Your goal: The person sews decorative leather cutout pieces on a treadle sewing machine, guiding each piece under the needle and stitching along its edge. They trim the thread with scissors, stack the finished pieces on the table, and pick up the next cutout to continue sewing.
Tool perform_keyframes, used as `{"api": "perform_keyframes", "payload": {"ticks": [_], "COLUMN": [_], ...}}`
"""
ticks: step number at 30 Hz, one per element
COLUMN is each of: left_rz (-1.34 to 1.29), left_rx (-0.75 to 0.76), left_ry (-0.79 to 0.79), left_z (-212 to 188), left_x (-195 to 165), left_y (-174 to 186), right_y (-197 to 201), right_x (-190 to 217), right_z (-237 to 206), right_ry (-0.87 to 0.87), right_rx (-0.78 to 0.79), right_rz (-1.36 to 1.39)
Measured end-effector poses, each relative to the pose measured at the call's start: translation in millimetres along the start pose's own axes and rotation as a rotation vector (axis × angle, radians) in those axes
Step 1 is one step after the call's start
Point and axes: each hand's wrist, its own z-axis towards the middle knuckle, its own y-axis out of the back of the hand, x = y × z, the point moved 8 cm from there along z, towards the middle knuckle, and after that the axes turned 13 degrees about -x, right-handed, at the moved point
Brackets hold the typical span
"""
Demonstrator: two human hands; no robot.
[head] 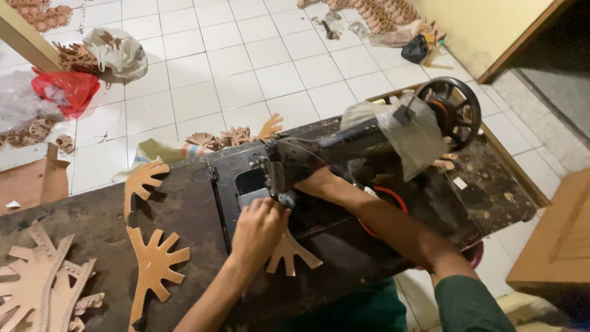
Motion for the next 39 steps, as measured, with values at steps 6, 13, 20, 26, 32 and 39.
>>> {"api": "perform_keyframes", "payload": {"ticks": [6, 13, 20, 26, 32, 39], "left_rz": [0.02, -0.073, -0.022, 0.015, 0.048, -0.011], "left_rx": [-0.065, -0.097, -0.098, -0.025, -0.003, -0.068], "left_ry": [-0.005, 0.048, 0.022, 0.021, 0.01, 0.15], "left_z": [-4.5, -2.4, -12.5, -11.2, -18.0, -16.8], "left_x": [5.6, 17.2, 11.9, 1.6, -15.3, -22.5], "left_y": [1.6, 7.1, 13.8, 13.3, 19.6, 24.9], "right_y": [-40.5, -39.5, -31.0, -44.6, -19.7, -13.8], "right_x": [-19.2, -47.2, -90.3, -94.2, -63.3, -45.8], "right_z": [28.4, 53.4, -7.0, -73.4, -44.9, -32.0], "right_ry": [-0.557, -0.961, -0.779, -0.499, -0.464, -0.405], "right_rx": [0.205, 0.066, 0.395, 1.033, 0.752, 0.712], "right_rz": [0.994, 1.282, 0.203, -0.129, -0.249, -0.35]}}
